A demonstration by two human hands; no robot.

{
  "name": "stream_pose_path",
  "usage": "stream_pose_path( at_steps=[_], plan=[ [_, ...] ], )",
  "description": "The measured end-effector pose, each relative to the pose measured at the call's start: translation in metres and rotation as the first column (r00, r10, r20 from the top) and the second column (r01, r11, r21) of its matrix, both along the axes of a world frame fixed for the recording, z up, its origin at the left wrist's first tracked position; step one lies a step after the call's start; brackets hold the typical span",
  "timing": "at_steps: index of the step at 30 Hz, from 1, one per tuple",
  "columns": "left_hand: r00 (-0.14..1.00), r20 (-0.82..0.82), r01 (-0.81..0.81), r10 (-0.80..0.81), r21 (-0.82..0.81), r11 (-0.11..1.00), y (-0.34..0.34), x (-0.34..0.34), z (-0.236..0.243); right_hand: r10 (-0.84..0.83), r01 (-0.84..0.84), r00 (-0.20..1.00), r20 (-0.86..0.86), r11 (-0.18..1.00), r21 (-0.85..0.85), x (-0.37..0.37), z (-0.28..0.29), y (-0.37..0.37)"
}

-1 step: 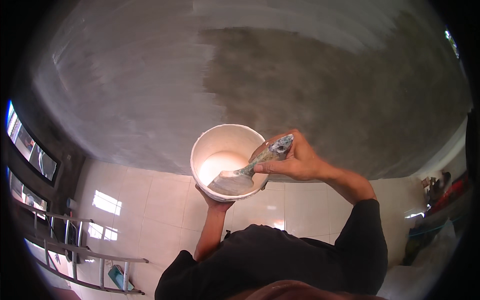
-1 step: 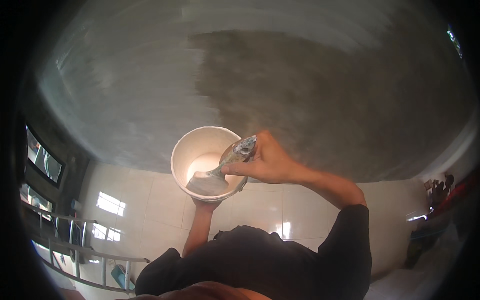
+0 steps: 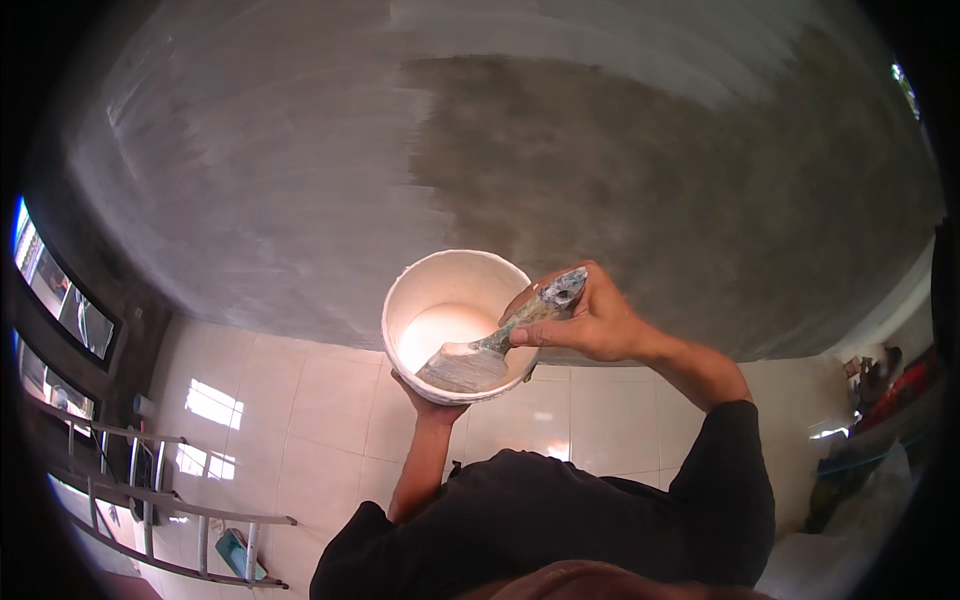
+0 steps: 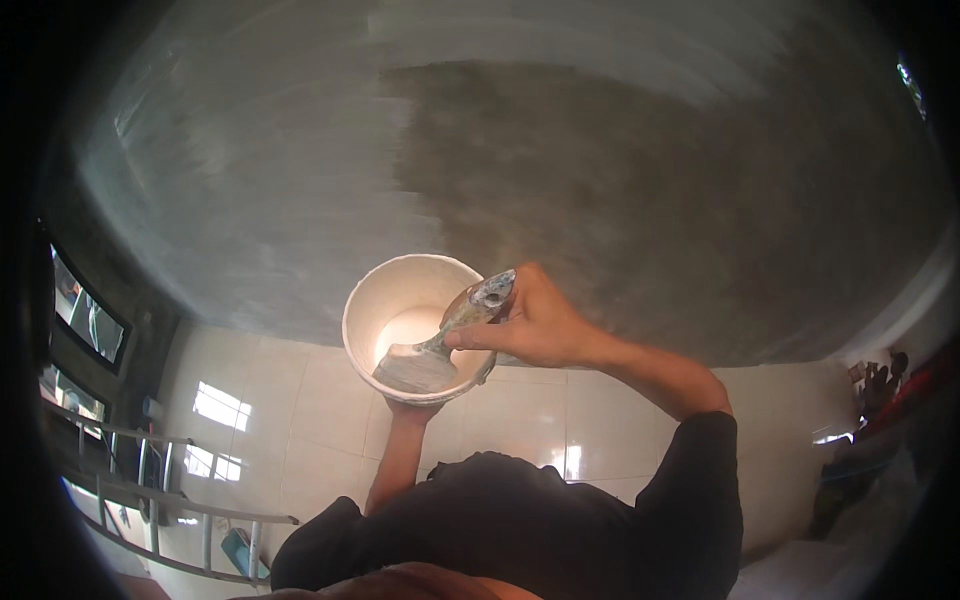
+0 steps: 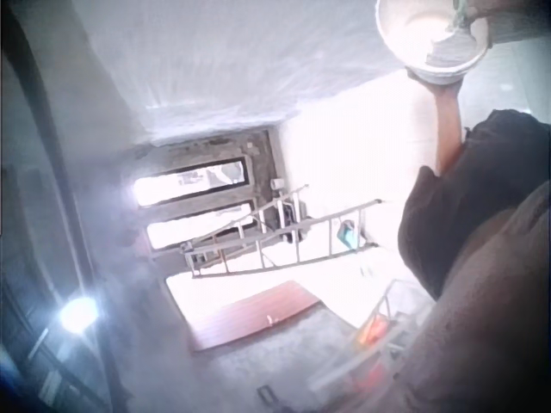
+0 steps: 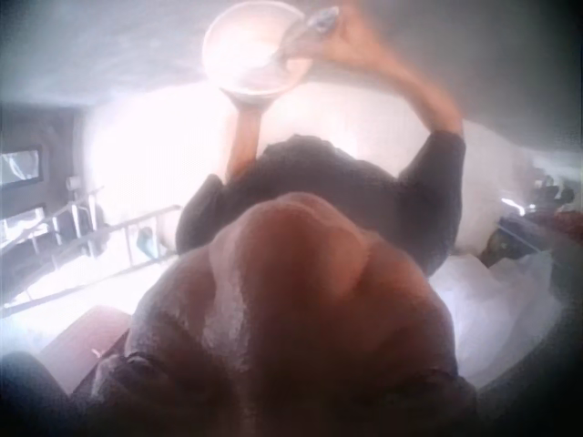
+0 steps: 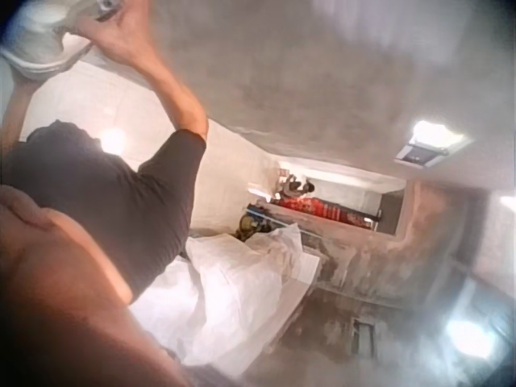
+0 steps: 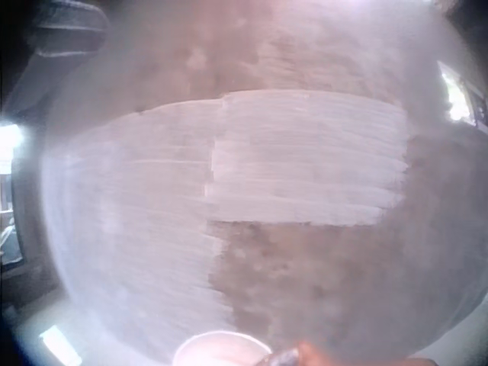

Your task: The person paints a ceiling using a paintbrush and a bucket of white paint. They repeatedly dip the brush into the bucket and apply paint to the ceiling surface in a repetitive manner.

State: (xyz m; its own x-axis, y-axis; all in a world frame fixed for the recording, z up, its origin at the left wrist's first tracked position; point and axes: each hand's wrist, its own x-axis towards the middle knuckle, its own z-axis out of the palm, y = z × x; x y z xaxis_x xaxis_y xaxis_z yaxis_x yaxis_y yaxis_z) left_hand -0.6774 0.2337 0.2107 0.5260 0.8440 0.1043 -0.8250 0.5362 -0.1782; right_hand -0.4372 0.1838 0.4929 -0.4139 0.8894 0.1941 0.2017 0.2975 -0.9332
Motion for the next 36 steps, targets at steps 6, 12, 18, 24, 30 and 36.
stream_pose_path(
  at_steps=[6, 12, 18, 24, 30, 36],
  plan=[
    [0.856, -0.453, -0.195, 0.249, 0.164, 0.967, 0.021, -0.017, 0.021, -0.042, 0.038, 0.999, 0.001, 0.927, 0.372, -0.028, 0.0, 0.043],
    [0.936, -0.319, -0.11, 0.148, 0.133, 0.985, 0.031, -0.044, 0.062, -0.234, 0.038, 0.963, 0.133, 0.606, 0.794, -0.057, 0.004, 0.067],
    [0.929, -0.355, -0.06, 0.109, 0.147, 0.987, 0.045, -0.071, 0.041, -0.208, 0.138, 0.978, 0.023, 0.723, 0.677, -0.07, 0.004, 0.049],
    [0.867, -0.486, -0.07, 0.107, 0.093, 0.993, 0.057, -0.088, 0.003, -0.14, 0.142, 0.99, -0.024, 0.986, 0.093, -0.094, -0.007, 0.032],
    [0.931, -0.355, -0.077, 0.091, 0.053, 0.996, 0.05, -0.075, 0.001, -0.135, 0.13, 0.95, -0.283, 0.991, -0.038, -0.075, -0.015, 0.04],
    [0.958, -0.286, 0.003, 0.037, 0.136, 0.991, 0.055, -0.059, 0.009, -0.206, 0.217, 0.976, -0.07, 0.894, 0.392, -0.062, -0.01, 0.053]
  ],
)
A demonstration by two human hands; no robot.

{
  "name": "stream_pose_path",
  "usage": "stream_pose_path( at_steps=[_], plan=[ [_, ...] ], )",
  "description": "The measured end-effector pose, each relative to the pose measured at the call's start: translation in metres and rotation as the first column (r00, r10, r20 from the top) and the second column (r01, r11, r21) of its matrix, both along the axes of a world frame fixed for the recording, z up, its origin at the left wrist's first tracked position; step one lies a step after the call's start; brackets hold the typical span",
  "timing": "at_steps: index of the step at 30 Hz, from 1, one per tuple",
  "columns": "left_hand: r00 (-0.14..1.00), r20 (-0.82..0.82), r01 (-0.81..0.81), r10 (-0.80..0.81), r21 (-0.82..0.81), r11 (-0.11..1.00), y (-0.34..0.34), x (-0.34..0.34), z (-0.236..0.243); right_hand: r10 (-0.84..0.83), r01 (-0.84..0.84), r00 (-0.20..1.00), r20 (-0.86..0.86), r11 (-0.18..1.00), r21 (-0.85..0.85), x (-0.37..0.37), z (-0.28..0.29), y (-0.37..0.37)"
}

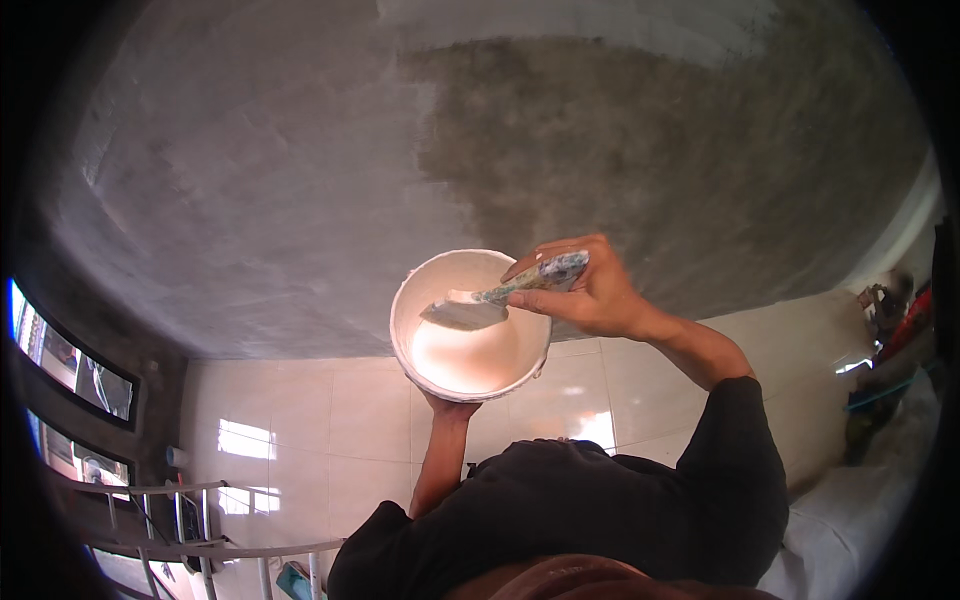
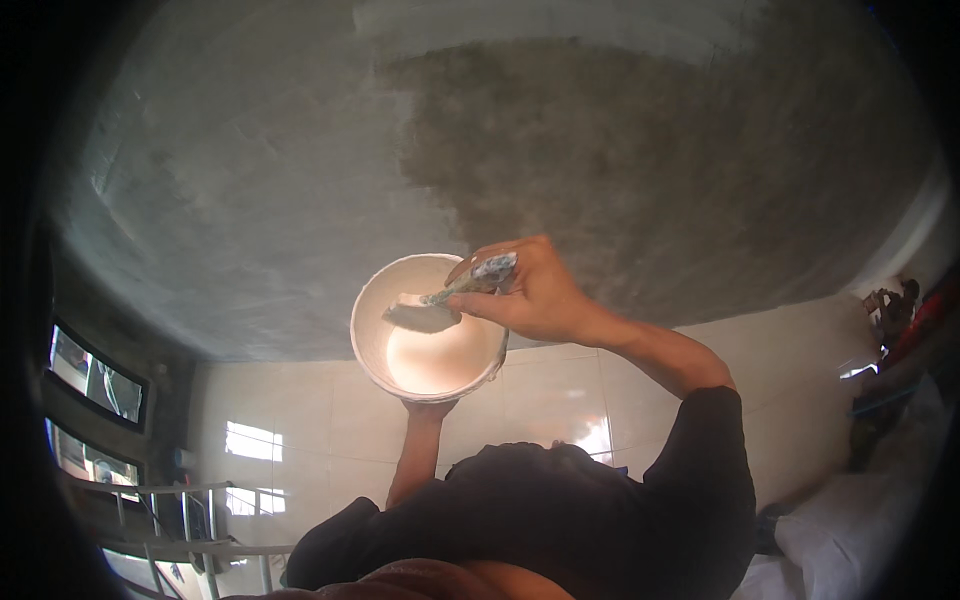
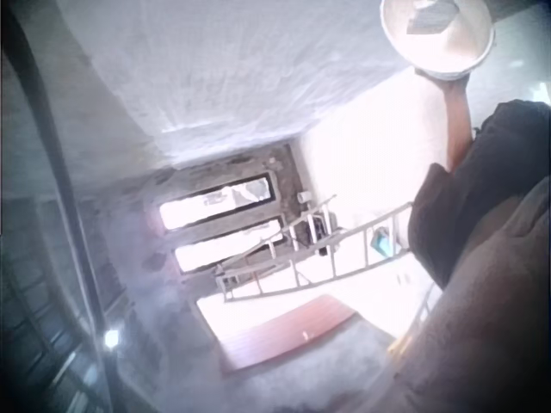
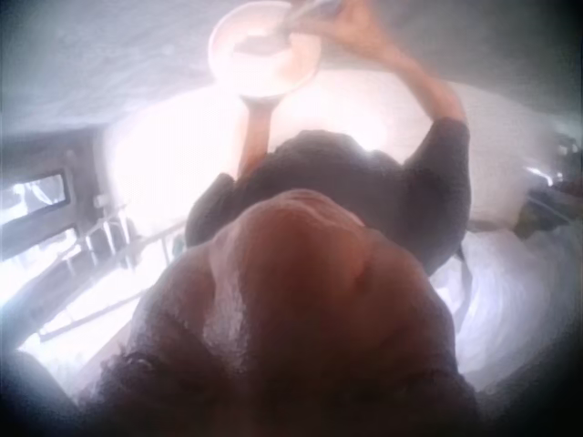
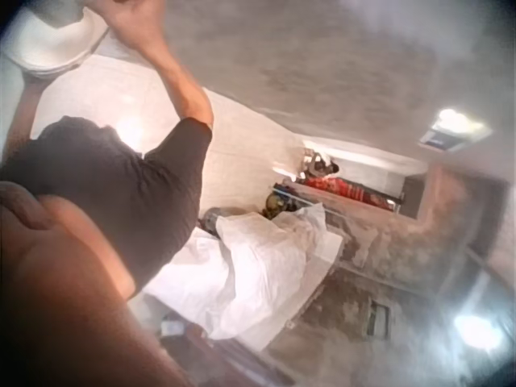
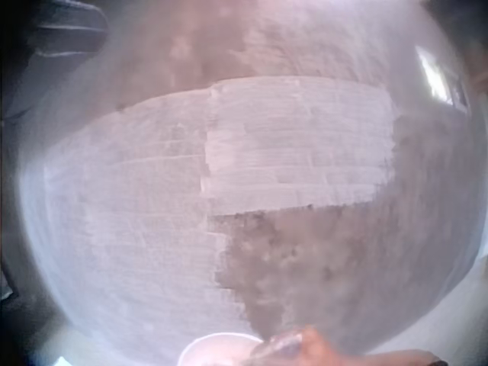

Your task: The person paints a ceiling using a paintbrush and a bucket of white paint. They repeatedly dip the brush into the bucket and apply paint to the ceiling surface in a repetitive manner.

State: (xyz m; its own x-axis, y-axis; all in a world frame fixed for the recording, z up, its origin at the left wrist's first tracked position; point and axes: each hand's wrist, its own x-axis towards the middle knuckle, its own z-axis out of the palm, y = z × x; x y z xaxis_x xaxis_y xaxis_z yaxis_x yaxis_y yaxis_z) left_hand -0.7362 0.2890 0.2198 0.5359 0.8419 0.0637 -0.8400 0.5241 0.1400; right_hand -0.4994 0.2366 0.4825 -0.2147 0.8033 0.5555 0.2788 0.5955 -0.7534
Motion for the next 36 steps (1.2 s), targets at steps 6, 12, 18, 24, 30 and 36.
stream_pose_path(
  at_steps=[6, 12, 18, 24, 30, 36],
  plan=[
    [0.998, 0.05, -0.024, 0.026, -0.045, 0.999, -0.005, 0.017, 0.028, -0.1, 0.058, 0.988, 0.121, 0.949, 0.311, 0.016, 0.009, 0.006],
    [0.996, 0.015, -0.092, 0.093, -0.046, 0.995, -0.004, 0.027, 0.02, -0.018, 0.058, 0.922, -0.386, 0.994, 0.092, 0.044, 0.026, 0.027],
    [0.996, 0.004, -0.084, 0.084, -0.052, 0.995, 0.005, 0.022, 0.016, -0.064, 0.246, 0.796, -0.603, 0.943, 0.225, 0.056, 0.035, 0.127],
    [0.999, 0.009, -0.048, 0.048, -0.028, 0.998, 0.034, 0.011, 0.033, -0.118, 0.387, 0.672, -0.731, 0.898, 0.211, 0.033, 0.037, 0.245],
    [1.0, 0.018, -0.011, 0.012, -0.049, 0.999, 0.052, -0.021, 0.052, -0.314, 0.684, 0.551, -0.773, 0.701, 0.202, 0.078, 0.017, 0.307],
    [0.998, 0.062, 0.007, -0.001, -0.1, 0.995, 0.052, -0.052, 0.06, -0.717, 0.991, 0.134, -0.684, 0.117, 0.071, 0.167, 0.009, 0.247]
  ],
)
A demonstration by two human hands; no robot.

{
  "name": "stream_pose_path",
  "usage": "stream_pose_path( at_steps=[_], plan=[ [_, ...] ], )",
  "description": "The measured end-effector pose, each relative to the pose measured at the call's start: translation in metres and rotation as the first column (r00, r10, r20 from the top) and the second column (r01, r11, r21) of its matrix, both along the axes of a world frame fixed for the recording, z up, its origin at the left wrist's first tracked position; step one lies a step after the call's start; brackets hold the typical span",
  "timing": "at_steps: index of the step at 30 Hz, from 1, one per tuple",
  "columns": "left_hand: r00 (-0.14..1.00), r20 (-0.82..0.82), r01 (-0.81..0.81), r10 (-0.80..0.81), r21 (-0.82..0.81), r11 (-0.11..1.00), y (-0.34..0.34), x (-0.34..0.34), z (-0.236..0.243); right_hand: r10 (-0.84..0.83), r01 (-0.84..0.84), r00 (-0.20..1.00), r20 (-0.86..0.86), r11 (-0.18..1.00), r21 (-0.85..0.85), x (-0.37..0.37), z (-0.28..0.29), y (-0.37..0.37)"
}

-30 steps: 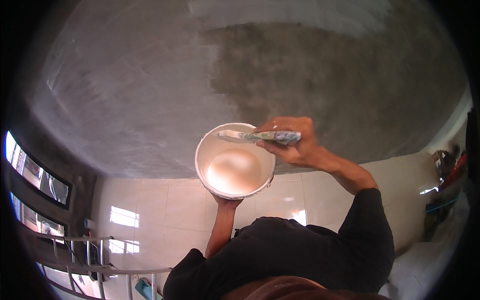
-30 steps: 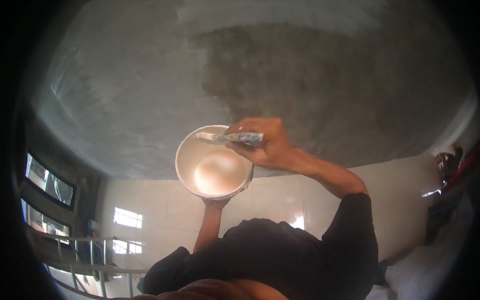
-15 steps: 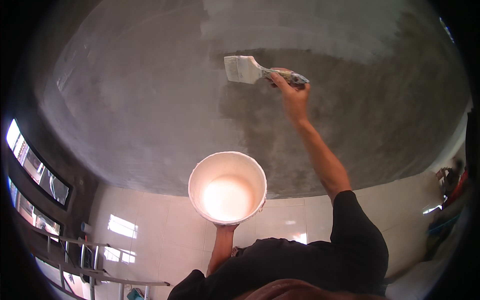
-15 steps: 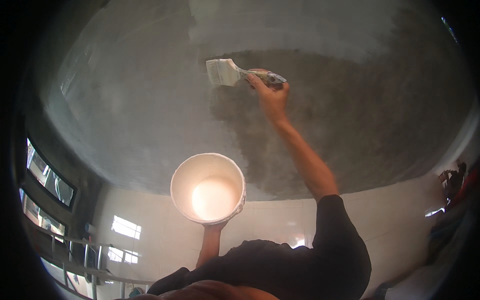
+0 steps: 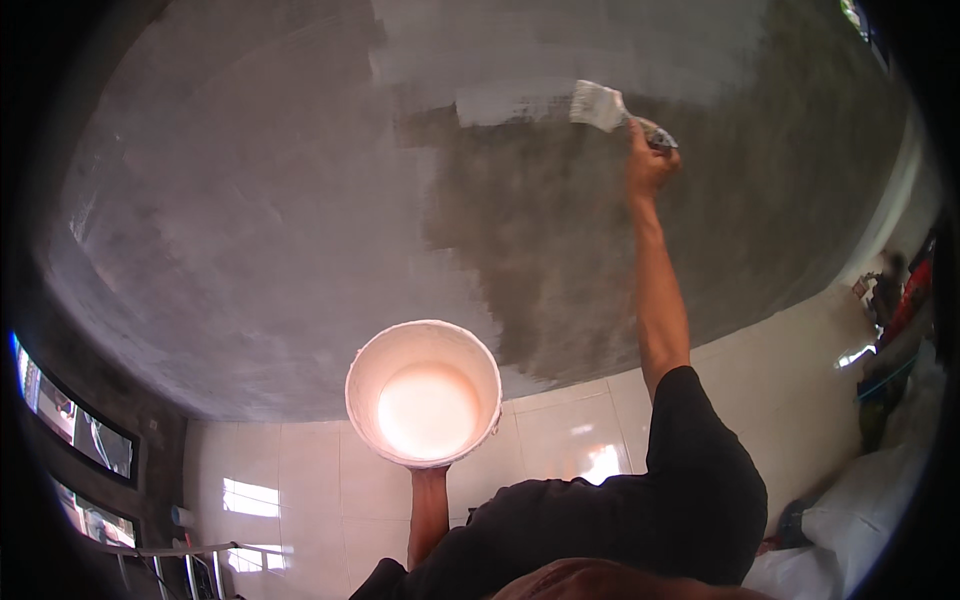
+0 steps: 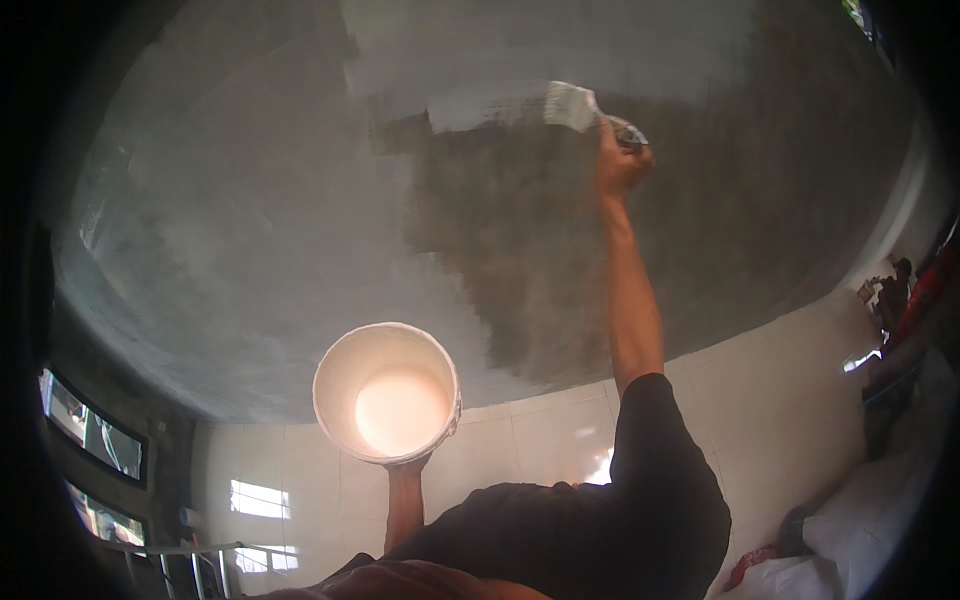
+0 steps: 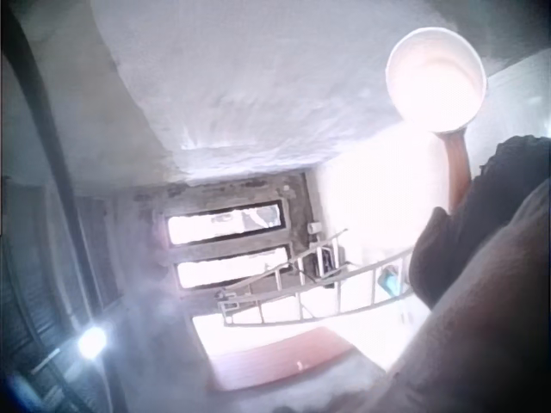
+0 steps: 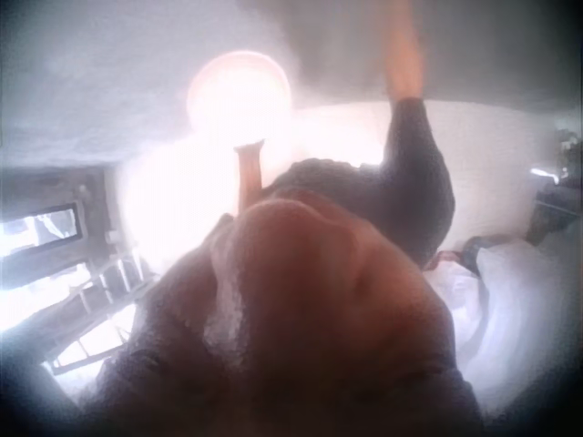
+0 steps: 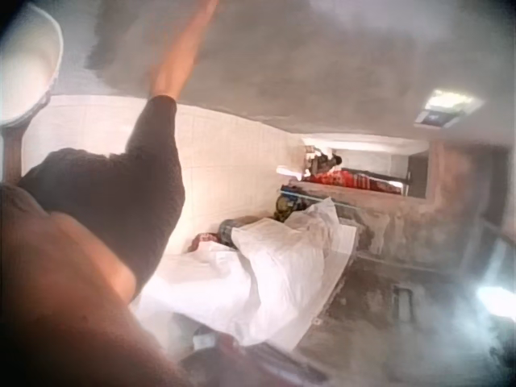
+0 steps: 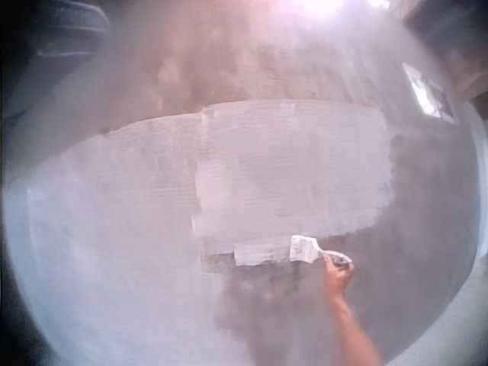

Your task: The person paints a ceiling using a paintbrush and a bucket of white paint. They repeatedly dip the brush into the bucket and apply paint to the ceiling surface in a repetitive manner.

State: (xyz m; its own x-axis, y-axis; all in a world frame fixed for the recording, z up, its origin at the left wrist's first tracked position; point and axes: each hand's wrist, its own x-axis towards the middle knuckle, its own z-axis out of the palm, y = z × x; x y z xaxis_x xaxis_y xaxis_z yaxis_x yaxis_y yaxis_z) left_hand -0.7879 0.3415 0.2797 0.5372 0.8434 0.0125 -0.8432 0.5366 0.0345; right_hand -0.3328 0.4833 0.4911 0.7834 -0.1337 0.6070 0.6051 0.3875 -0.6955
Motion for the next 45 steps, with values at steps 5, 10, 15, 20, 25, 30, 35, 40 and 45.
stream_pose_path(
  at_steps=[5, 10, 15, 20, 25, 30, 35, 40, 45],
  plan=[
    [0.995, 0.081, 0.053, -0.051, -0.027, 0.998, 0.005, -0.02, 0.01, -0.359, 0.343, 0.894, 0.268, 0.933, 0.104, -0.015, 0.01, -0.015],
    [0.998, 0.06, -0.004, 0.008, -0.074, 0.997, 0.003, -0.042, 0.013, -0.329, 0.37, 0.822, 0.466, 0.929, 0.003, -0.12, 0.009, 0.042],
    [0.997, 0.001, -0.072, 0.072, -0.008, 0.997, 0.003, -0.074, 0.009, -0.112, 0.095, 0.801, 0.588, 0.994, 0.059, -0.25, 0.012, 0.095],
    [0.991, -0.062, -0.11, 0.119, 0.132, 0.985, 0.012, -0.086, 0.005, 0.122, -0.177, 0.767, 0.63, 0.984, 0.025, -0.329, 0.024, 0.112],
    [0.948, -0.139, -0.276, 0.286, 0.086, 0.957, 0.009, -0.087, 0.006, 0.292, -0.33, 0.779, 0.555, 0.943, -0.035, -0.314, 0.028, 0.112],
    [0.943, -0.141, -0.266, 0.3, 0.218, 0.939, 0.022, -0.085, -0.01, 0.258, -0.285, 0.899, 0.354, 0.958, 0.024, -0.192, 0.016, 0.081],
    [0.986, 0.0, -0.166, 0.166, 0.064, 0.984, 0.014, -0.072, -0.003, -0.194, 0.173, 0.925, 0.327, 0.981, 0.091, -0.092, 0.007, 0.025],
    [0.994, -0.016, -0.103, 0.106, 0.127, 0.987, 0.009, -0.076, -0.012, -0.369, 0.386, 0.832, 0.415, 0.921, 0.044, -0.11, 0.011, 0.02],
    [0.983, 0.05, -0.174, 0.178, -0.079, 0.982, 0.008, -0.077, 0.001, -0.219, 0.279, 0.789, 0.574, 0.96, -0.018, -0.209, 0.005, 0.09]
  ],
)
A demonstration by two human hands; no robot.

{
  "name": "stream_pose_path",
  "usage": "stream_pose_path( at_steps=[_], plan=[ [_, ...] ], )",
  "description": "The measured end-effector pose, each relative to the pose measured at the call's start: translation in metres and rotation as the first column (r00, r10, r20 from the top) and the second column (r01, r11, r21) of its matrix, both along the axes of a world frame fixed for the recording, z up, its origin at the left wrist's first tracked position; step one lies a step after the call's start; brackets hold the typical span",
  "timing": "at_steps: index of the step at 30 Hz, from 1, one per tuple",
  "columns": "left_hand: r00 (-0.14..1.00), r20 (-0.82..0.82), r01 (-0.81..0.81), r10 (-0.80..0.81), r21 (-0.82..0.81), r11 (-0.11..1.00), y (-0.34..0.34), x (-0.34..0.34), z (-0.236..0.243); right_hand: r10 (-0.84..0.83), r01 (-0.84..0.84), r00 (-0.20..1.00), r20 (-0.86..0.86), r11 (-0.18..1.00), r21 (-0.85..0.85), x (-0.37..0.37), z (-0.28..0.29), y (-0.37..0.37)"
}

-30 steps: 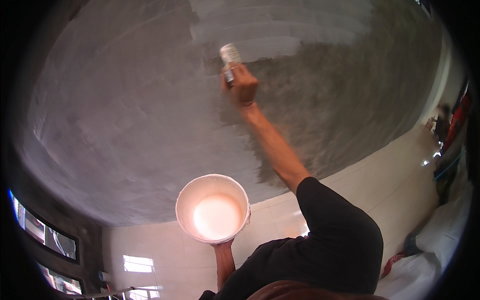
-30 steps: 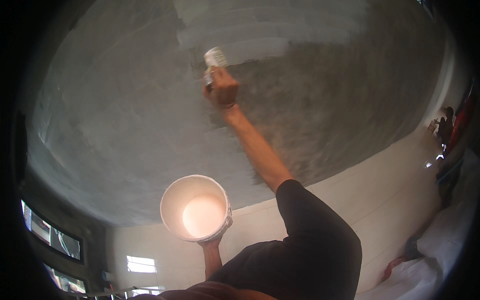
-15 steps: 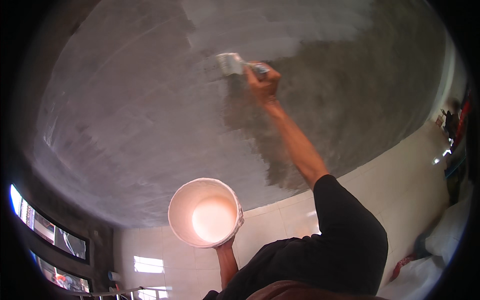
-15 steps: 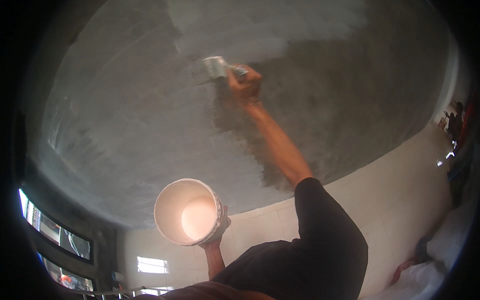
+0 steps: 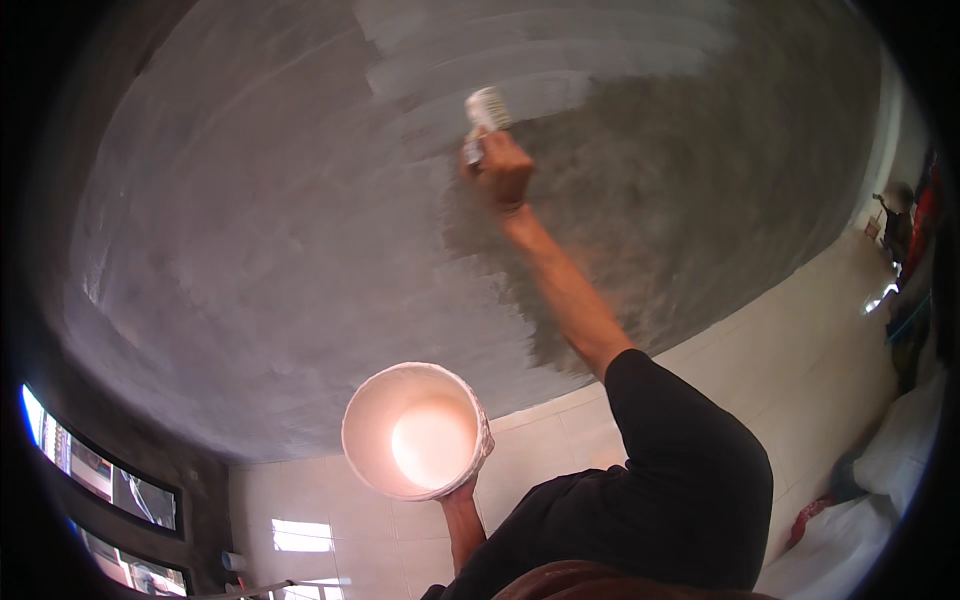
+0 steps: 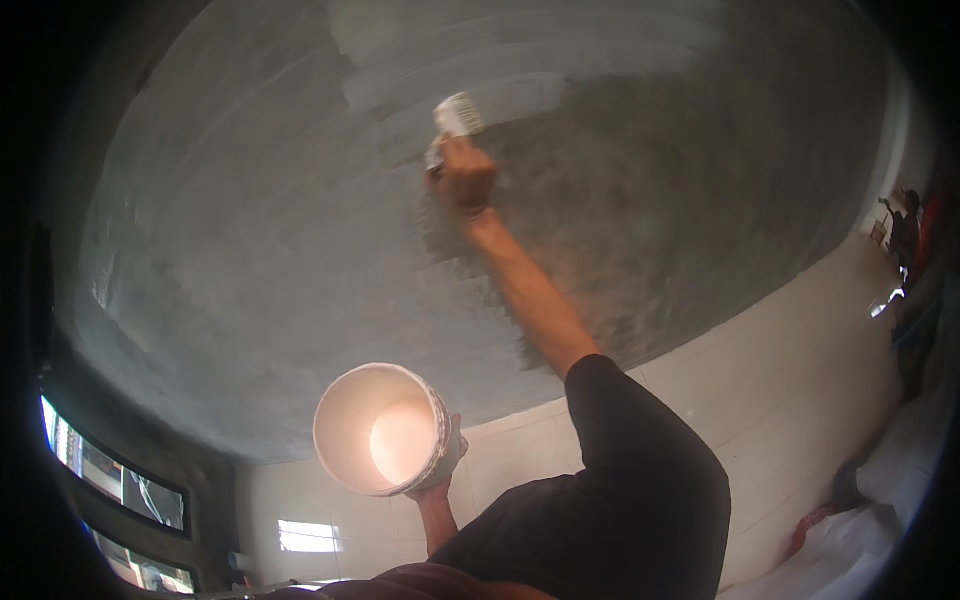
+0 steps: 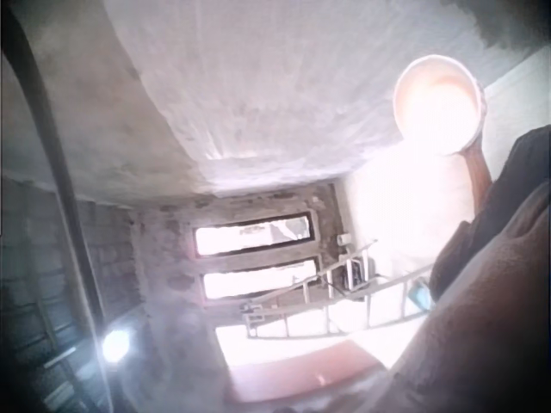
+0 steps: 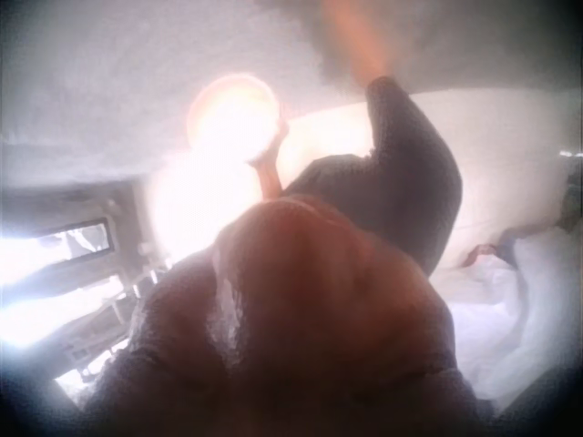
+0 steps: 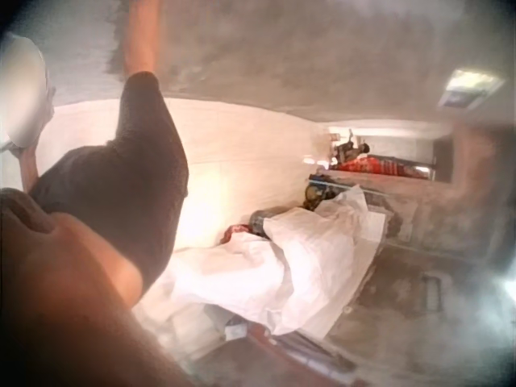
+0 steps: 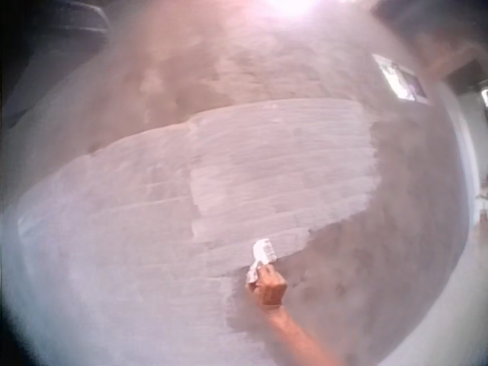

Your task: The person paints a ceiling using a paintbrush and a bucket of white paint. They repeatedly dip the brush into the bucket and apply paint to the ceiling surface in a repetitive manner.

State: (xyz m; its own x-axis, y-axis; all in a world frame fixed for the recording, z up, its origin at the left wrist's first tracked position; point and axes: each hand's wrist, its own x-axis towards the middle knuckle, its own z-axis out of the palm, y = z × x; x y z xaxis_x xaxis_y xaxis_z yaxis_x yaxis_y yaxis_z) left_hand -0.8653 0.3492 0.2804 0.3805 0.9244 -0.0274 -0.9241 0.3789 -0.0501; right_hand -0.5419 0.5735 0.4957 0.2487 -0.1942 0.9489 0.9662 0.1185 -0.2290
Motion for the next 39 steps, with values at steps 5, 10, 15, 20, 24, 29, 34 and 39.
stream_pose_path(
  at_steps=[5, 10, 15, 20, 24, 29, 34, 39],
  plan=[
    [0.997, -0.06, 0.066, -0.058, 0.129, 0.99, -0.002, -0.015, 0.006, 0.348, -0.348, 0.936, 0.059, 0.937, -0.007, -0.103, 0.014, 0.026],
    [0.991, -0.13, -0.024, 0.041, 0.132, 0.991, -0.002, -0.016, 0.007, 0.554, -0.554, 0.833, 0.002, 0.832, 0.042, -0.076, 0.03, 0.014],
    [0.997, -0.028, -0.076, 0.077, 0.03, 0.997, -0.001, 0.0, 0.0, 0.564, -0.567, 0.793, -0.231, 0.821, 0.061, 0.072, 0.02, -0.032],
    [0.999, 0.036, -0.021, 0.02, 0.016, 1.0, 0.001, 0.005, 0.007, 0.296, -0.237, 0.884, -0.361, 0.951, 0.2, 0.19, 0.008, -0.079],
    [0.999, -0.038, 0.038, -0.035, 0.087, 0.996, -0.005, 0.008, 0.001, -0.006, 0.073, 0.919, -0.394, 0.986, 0.153, 0.243, 0.003, -0.121],
    [0.998, 0.017, 0.053, -0.054, 0.068, 0.996, -0.005, 0.009, 0.01, -0.217, 0.239, 0.952, -0.214, 0.967, 0.082, 0.221, 0.007, -0.102],
    [1.0, -0.022, 0.012, -0.009, 0.126, 0.992, 0.001, 0.012, 0.023, -0.067, 0.072, 0.99, -0.126, 0.997, 0.035, 0.108, 0.017, -0.051],
    [0.992, -0.115, 0.077, -0.059, 0.155, 0.985, -0.006, 0.003, 0.01, 0.413, -0.414, 0.91, -0.045, 0.91, -0.014, 0.032, 0.022, -0.06]
  ],
)
